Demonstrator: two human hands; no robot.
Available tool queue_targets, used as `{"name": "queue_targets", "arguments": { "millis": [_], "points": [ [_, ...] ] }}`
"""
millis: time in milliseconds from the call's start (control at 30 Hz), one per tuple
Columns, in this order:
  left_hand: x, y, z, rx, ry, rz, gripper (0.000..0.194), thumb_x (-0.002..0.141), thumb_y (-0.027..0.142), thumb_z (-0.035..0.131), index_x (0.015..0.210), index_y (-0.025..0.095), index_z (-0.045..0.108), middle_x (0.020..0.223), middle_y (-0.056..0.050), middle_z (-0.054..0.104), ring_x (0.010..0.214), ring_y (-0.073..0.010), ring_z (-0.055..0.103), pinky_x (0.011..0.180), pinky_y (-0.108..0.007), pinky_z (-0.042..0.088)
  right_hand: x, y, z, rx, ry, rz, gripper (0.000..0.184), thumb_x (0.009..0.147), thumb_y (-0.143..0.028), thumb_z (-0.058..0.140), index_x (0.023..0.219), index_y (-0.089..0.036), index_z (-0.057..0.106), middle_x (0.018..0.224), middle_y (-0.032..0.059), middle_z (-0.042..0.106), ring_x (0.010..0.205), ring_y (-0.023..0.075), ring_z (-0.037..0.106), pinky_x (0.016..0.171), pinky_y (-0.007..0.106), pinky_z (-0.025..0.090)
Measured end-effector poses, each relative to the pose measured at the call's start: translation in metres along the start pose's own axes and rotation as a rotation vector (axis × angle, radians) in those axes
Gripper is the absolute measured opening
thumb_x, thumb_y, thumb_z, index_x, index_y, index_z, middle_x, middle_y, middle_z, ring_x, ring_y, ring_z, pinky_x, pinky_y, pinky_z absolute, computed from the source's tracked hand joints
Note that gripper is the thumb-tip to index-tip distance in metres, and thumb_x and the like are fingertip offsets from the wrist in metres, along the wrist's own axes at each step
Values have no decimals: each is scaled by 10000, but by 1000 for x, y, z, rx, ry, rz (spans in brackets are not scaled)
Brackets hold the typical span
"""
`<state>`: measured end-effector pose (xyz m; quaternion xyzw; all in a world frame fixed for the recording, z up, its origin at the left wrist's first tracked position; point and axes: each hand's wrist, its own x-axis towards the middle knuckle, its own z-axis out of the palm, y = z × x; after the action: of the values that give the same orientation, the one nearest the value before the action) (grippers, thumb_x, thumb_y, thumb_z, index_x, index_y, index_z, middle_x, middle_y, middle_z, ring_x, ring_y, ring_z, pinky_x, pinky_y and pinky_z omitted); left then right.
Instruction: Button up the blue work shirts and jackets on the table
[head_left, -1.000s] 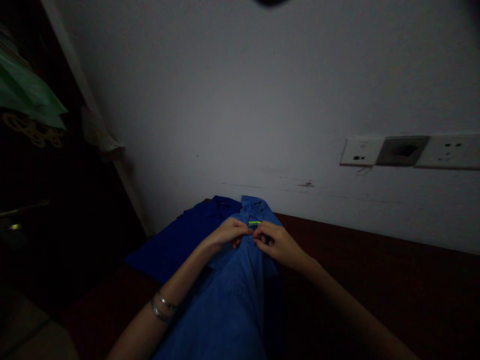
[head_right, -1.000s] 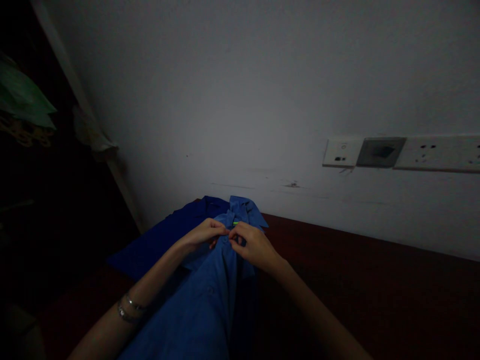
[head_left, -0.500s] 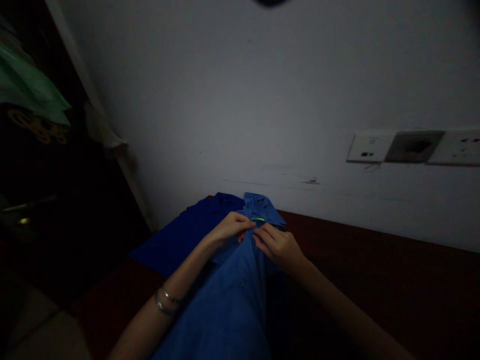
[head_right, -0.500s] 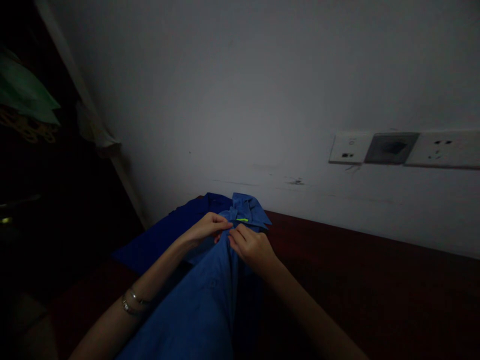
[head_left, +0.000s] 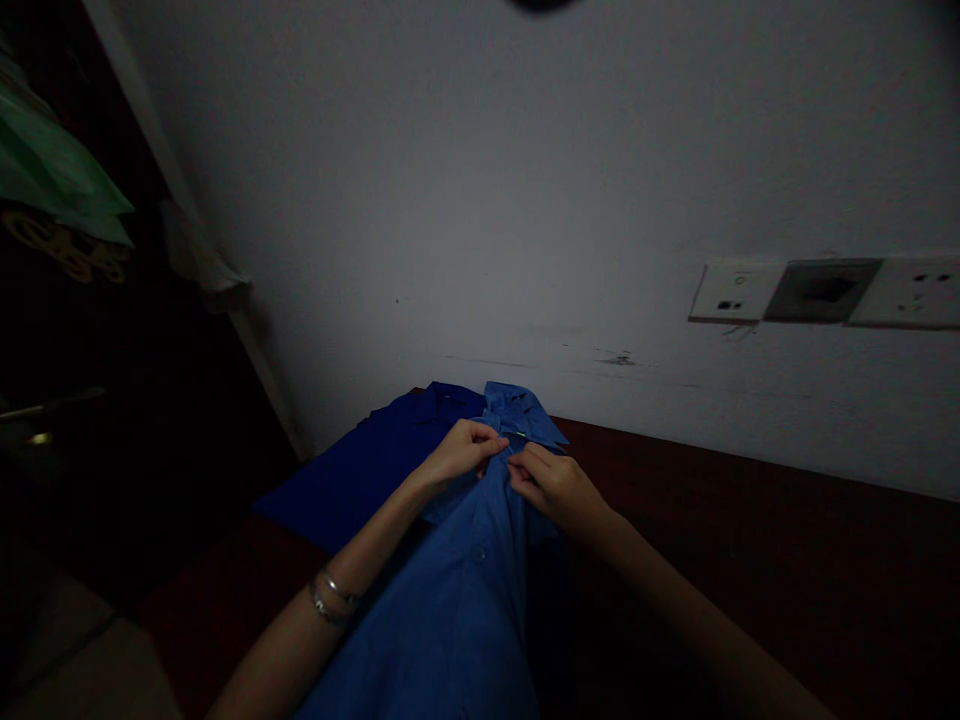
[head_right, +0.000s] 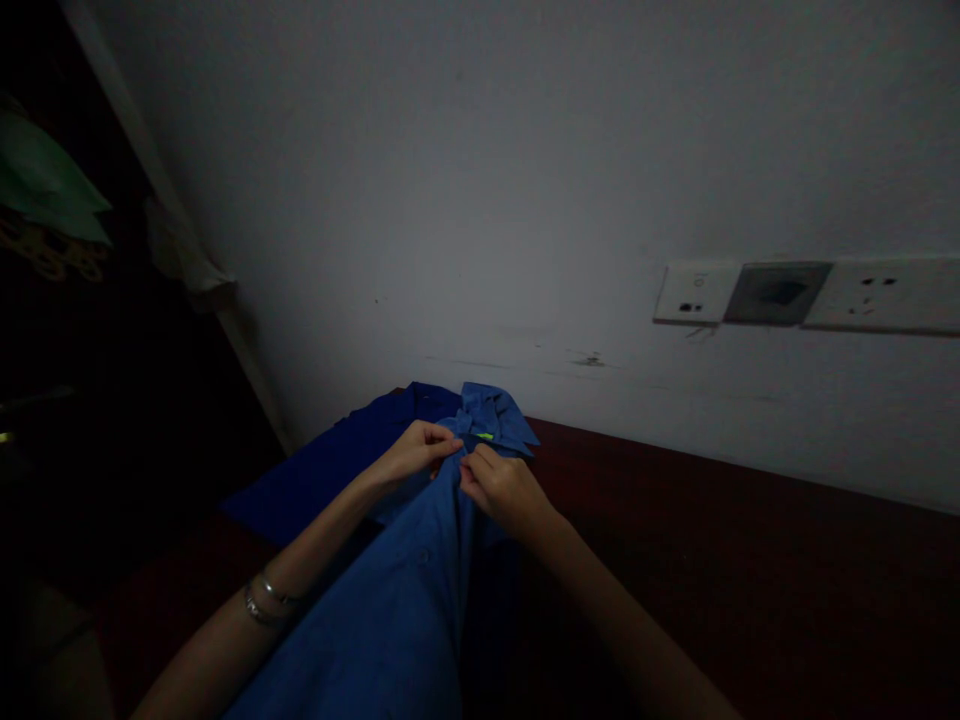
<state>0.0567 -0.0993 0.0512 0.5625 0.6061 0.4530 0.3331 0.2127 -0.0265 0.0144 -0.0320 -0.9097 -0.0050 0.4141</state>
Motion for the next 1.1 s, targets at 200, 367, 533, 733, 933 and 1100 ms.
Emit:
{"name": "queue_targets", "arguments": {
  "millis": [200, 367, 533, 733, 933, 1100],
  "points": [
    [1, -3, 0, -6, 4, 2, 310, 723, 378, 591, 578, 107, 555, 398, 47, 433, 337, -50, 382, 375, -183, 255, -1, 0, -2, 21, -47, 5, 138, 823, -154, 450, 800, -137, 585, 695, 40, 562, 586, 120, 520, 545, 230, 401],
    [1, -3, -1, -20, -21, -26, 290, 710, 367, 601, 598, 100, 580, 418, 41, 458, 350, -50, 407, 391, -181, 279, 4, 1, -5, 284, -134, 216, 104, 783, -137, 491, 738, -155, 583, 650, 6, 534, 569, 101, 489, 548, 215, 390],
    [0, -1, -2, -37, 2, -63, 267, 705, 351, 604, 617, 99, 600, 460, 33, 490, 371, -51, 425, 402, -180, 306, 8, 2, -4, 450, -112, 400, 100, 755, -145, 524, 733, -155, 621, 642, 4, 557, 588, 106, 500, 555, 214, 388],
    [0, -3, 3, 0, 21, -11, 288, 721, 361, 592, 600, 100, 596, 415, 39, 461, 353, -48, 401, 396, -180, 273, 10, -1, -8, 463, -122, 447, 110, 745, -147, 526, 707, -151, 630, 622, -2, 549, 576, 108, 497, 559, 222, 385],
    [-1, -2, 5, 23, 27, -1, 300, 735, 380, 578, 638, 98, 615, 421, 37, 465, 357, -49, 402, 396, -182, 270, 9, 3, -11, 416, -124, 431, 97, 760, -202, 539, 714, -164, 616, 658, 4, 559, 621, 123, 522, 608, 247, 414],
    [-3, 1, 2, 40, -12, -14, 290, 742, 363, 576, 625, 99, 604, 409, 38, 461, 354, -48, 406, 397, -179, 283, 4, 9, -6, 336, -1, 401, 461, 718, -249, 610, 1162, -200, 491, 1126, 100, 531, 943, 196, 531, 715, 318, 459]
  ]
}}
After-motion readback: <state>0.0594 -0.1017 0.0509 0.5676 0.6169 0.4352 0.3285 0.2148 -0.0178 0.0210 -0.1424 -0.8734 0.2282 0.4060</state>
